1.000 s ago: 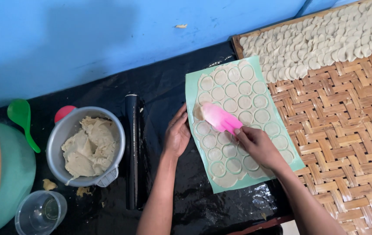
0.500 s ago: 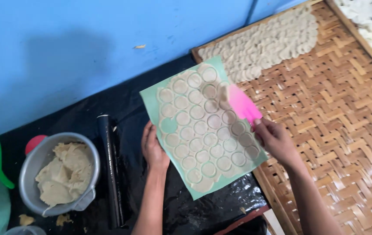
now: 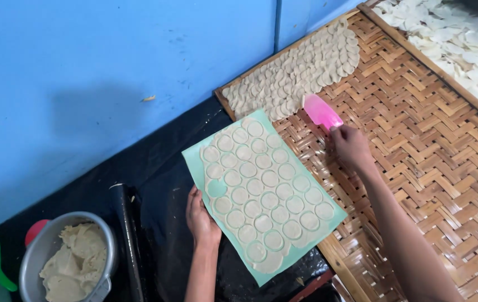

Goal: Manually press dough into a template and transfer individual cracker circles onto a drying tray.

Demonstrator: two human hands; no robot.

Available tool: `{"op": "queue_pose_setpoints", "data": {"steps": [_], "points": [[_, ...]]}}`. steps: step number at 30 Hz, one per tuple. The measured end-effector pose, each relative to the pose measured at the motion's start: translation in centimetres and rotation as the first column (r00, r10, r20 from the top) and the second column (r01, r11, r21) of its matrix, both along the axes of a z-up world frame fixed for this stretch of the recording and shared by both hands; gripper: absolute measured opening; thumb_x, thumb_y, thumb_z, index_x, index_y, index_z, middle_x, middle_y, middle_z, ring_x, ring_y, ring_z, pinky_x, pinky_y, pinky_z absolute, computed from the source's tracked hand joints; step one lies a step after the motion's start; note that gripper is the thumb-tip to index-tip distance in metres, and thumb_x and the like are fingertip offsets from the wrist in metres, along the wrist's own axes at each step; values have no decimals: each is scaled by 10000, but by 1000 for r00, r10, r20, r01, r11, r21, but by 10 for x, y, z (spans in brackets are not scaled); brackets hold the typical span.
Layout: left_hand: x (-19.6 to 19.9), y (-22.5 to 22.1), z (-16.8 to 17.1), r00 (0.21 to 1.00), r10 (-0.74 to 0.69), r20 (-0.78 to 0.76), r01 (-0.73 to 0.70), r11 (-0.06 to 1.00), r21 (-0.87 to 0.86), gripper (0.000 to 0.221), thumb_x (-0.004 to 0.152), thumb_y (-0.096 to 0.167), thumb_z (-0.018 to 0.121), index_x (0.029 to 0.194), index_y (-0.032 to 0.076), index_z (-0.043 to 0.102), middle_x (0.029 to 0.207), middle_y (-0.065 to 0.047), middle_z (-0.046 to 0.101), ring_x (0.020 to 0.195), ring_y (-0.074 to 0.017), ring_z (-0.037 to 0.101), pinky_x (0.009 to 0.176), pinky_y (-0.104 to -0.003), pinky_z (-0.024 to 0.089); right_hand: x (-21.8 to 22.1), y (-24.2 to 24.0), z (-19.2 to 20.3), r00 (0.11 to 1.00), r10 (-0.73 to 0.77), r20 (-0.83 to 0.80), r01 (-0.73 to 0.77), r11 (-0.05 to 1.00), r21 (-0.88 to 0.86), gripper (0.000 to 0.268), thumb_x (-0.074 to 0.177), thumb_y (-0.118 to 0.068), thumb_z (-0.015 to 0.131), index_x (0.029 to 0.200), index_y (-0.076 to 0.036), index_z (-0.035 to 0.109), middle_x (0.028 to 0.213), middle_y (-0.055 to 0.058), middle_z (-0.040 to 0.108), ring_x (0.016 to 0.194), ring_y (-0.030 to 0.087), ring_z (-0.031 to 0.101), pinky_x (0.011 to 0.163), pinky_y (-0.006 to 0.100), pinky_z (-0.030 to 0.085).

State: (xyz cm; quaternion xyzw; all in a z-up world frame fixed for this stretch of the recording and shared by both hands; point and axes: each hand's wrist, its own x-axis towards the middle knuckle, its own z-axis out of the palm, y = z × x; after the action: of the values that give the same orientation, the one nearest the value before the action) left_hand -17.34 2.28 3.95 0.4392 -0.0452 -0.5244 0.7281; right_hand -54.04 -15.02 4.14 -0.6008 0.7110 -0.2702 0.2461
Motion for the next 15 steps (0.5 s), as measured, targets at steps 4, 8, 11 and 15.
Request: {"op": "queue_pose_setpoints", "data": {"steps": [4, 8, 11, 15], "points": [[2, -5, -3, 1000, -25, -17, 25, 1000, 7, 405, 1032, 194, 442, 1393, 30, 522, 1352, -125, 625, 1210, -225, 614, 1005, -375, 505, 0, -17, -6, 1000, 15, 3, -15, 1000, 23, 446, 1061, -400, 556, 1033, 8, 735, 840, 236, 724, 741, 350, 699, 736, 486, 529], [5, -9, -12, 997, -67, 22, 68, 997, -24, 409, 1033, 194, 457, 1396, 18, 525, 1345, -125, 626, 1212, -225, 605, 1011, -371, 491, 2, -21, -11, 999, 33, -43, -33, 999, 1, 434, 1056, -394, 564, 1022, -1, 742, 845, 241, 723, 760, 379, 704, 751, 497, 535], [8, -8, -20, 996, -79, 35, 81, 995, -60, 401, 1037, 194, 474, 1387, 8, 530, 1335, -119, 625, 1207, -219, 602, 1023, -365, 478, 8, -12, -2, 991, 28, -133, -35, 998, -47, 405, 1053, -371, 568, 1029, -6, 743, 848, 263, 720, 773, 420, 702, 749, 520, 543], [13, -13, -19, 991, -132, 31, 135, 983, -128, 377, 1020, 211, 503, 1335, 12, 563, 1296, -93, 642, 1200, -203, 597, 1048, -354, 445, 27, 8, 35, 940, -5, -342, -51, 986, -156, 358, 1077, -319, 550, 1043, 6, 696, 837, 297, 697, 764, 473, 685, 697, 560, 540]]}}
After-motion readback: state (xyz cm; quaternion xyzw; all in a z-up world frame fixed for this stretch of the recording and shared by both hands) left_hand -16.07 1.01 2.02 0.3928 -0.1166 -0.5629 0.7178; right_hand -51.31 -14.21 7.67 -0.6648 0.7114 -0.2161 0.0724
